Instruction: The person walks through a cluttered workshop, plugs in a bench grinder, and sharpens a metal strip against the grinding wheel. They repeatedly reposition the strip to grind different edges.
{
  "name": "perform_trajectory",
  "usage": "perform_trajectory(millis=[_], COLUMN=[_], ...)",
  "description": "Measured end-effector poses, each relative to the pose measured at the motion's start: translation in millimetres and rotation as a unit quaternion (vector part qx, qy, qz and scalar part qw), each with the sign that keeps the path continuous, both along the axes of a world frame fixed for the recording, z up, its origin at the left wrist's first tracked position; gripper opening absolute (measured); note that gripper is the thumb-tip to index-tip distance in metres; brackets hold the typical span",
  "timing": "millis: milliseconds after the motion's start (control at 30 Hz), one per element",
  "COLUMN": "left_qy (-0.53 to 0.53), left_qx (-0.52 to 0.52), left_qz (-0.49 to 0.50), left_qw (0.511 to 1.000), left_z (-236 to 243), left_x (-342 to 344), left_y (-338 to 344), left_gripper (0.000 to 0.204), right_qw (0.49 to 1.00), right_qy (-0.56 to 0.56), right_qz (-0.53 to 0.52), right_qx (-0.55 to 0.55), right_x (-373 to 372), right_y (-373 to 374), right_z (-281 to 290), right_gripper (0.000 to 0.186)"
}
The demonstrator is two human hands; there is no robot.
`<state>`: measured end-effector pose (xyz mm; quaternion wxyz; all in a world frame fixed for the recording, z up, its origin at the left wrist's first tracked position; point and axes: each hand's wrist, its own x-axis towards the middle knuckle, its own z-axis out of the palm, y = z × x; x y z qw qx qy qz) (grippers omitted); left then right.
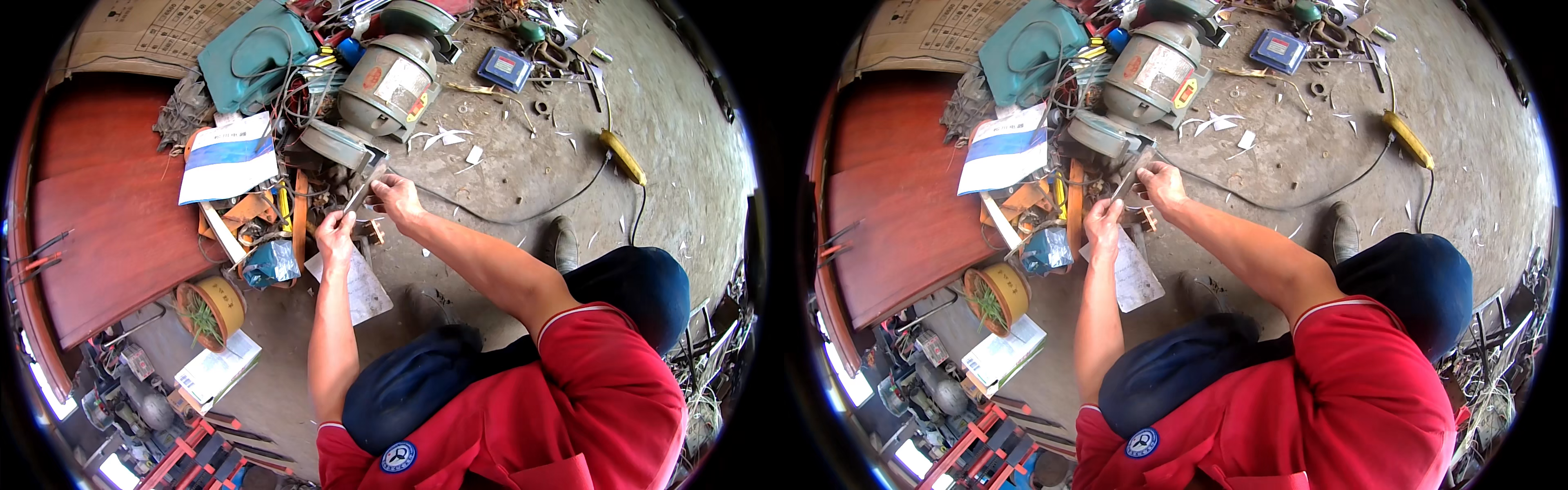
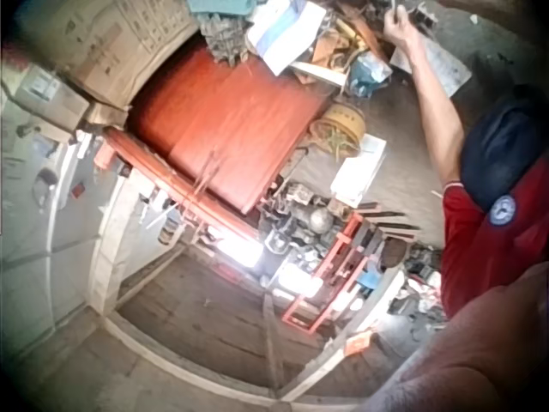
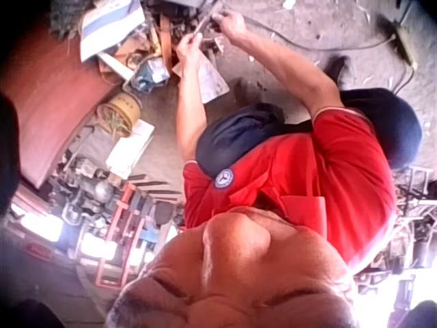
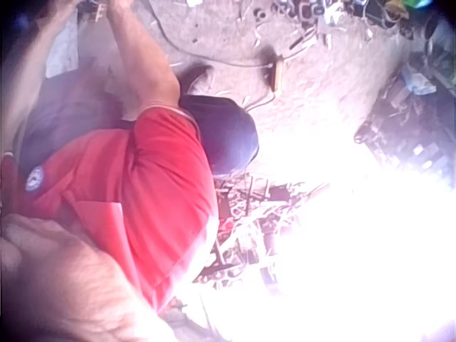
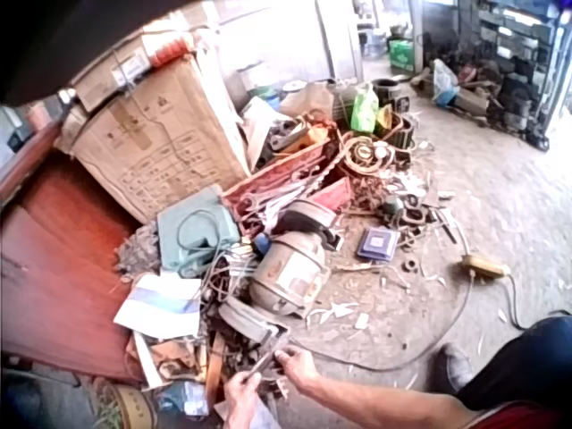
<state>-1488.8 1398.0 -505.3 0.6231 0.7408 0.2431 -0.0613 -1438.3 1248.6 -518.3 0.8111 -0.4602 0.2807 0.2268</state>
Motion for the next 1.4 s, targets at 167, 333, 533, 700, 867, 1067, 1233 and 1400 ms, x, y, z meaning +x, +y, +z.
perform_trajectory(millis=[167,333,533,700,867,1067,1233,1400], left_qy=[-0.096,-0.066,-0.046,-0.076,-0.067,-0.073,-0.070,-0.061], left_qx=[0.141,0.143,0.123,0.124,0.120,0.122,0.110,0.119], left_qz=[-0.061,-0.060,-0.052,-0.047,-0.038,-0.027,-0.021,-0.009], left_qw=[0.983,0.986,0.990,0.988,0.990,0.989,0.991,0.991], left_z=[1.0,2.7,-1.9,-9.4,-12.7,-15.4,-16.5,-20.4], left_x=[21.6,37.9,41.0,35.5,31.1,23.3,15.8,8.7], left_y=[-22.3,-28.8,-31.8,-24.5,-20.8,-12.7,-6.8,1.9], left_gripper=[0.015,0.015,0.015,0.016,0.018,0.020,0.021,0.021], right_qw=[0.998,0.996,0.996,0.997,0.998,0.999,0.998,0.999], right_qy=[0.028,0.036,0.036,0.033,0.031,0.024,0.024,0.013], right_qz=[-0.053,-0.075,-0.076,-0.062,-0.053,-0.040,-0.050,-0.029], right_qx=[0.004,0.018,0.017,0.010,-0.004,-0.002,-0.002,-0.019], right_x=[14.7,28.4,29.6,27.2,25.0,20.1,15.4,9.6], right_y=[-10.2,-14.2,-15.6,-11.3,-8.2,-2.2,4.3,10.7], right_z=[-2.6,1.5,-2.4,-1.3,-1.7,-0.3,-0.3,-2.3], right_gripper=[0.016,0.016,0.014,0.013,0.012,0.011,0.014,0.015])
